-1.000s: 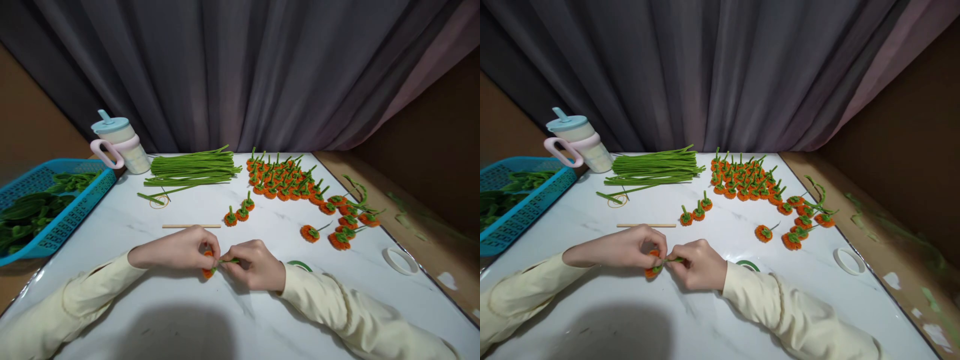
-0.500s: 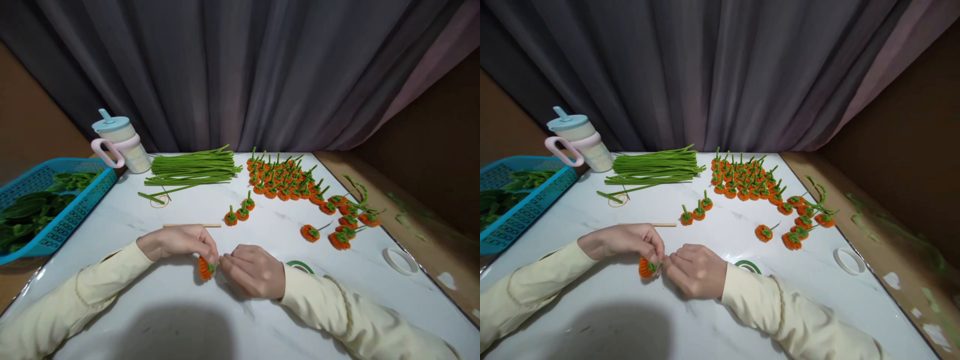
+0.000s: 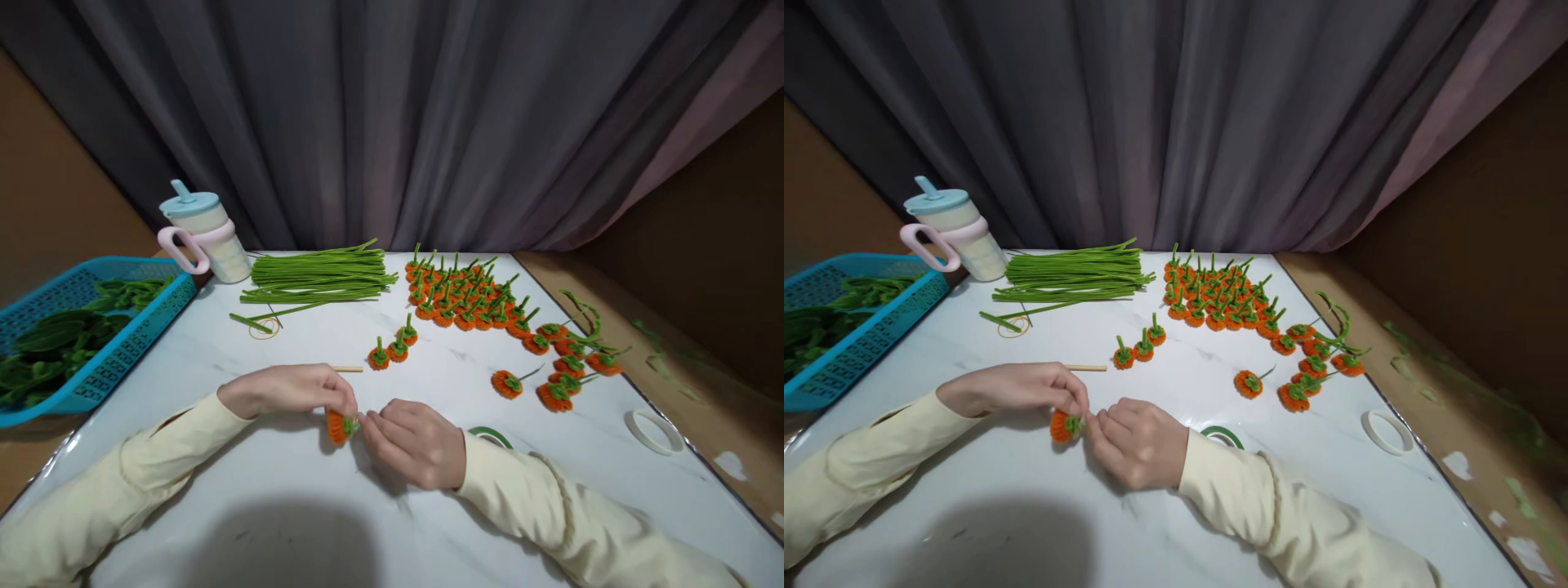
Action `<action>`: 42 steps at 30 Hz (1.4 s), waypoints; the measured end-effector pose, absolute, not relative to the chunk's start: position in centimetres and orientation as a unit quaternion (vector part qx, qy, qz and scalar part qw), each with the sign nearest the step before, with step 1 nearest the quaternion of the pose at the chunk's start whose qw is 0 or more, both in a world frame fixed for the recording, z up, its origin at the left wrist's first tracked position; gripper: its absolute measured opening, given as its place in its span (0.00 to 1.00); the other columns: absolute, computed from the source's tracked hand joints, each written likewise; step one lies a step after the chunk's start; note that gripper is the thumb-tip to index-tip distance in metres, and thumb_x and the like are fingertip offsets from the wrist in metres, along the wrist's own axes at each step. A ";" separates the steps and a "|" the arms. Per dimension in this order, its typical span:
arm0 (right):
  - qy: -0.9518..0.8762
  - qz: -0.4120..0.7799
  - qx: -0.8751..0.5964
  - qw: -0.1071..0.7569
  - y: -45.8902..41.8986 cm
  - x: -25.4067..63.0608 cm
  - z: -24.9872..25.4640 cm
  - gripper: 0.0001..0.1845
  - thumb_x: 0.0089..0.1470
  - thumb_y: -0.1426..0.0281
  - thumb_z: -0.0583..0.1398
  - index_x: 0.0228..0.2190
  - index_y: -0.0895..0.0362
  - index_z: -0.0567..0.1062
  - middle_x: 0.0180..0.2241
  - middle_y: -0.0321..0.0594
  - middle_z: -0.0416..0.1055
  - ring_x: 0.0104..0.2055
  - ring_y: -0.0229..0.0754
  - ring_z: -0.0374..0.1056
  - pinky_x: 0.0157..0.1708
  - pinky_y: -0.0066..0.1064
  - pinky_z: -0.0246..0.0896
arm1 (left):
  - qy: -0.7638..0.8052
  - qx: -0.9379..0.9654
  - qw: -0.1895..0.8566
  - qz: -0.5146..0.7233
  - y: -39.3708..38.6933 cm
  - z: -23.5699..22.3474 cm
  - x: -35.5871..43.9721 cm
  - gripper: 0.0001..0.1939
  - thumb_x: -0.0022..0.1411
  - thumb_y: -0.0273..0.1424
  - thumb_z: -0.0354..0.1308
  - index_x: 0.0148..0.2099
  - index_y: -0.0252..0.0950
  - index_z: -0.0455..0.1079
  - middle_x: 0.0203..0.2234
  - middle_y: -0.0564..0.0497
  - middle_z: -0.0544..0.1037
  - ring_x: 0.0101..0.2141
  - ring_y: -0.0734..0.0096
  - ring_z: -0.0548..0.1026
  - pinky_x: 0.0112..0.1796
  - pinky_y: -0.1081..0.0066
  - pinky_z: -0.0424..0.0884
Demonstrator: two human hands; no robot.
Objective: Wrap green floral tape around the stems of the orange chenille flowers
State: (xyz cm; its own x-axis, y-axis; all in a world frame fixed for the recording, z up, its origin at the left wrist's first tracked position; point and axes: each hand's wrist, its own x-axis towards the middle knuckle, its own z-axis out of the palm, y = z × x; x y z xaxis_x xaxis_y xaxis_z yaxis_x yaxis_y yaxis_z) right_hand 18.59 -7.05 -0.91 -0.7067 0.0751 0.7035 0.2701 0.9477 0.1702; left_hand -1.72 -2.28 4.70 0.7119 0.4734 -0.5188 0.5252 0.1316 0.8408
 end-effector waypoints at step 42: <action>-0.923 -0.125 -0.069 0.358 -7.1 18.4 -0.1 0.07 0.56 0.82 0.55 0.33 0.72 0.73 0.20 0.43 0.69 0.25 0.40 0.64 0.25 0.32 0.58 | 0.357 0.634 0.685 -0.034 -2.8 4.1 -2.3 0.06 0.48 0.31 0.60 0.29 0.33 0.75 0.28 0.51 0.77 0.30 0.71 0.72 0.35 0.73 0.66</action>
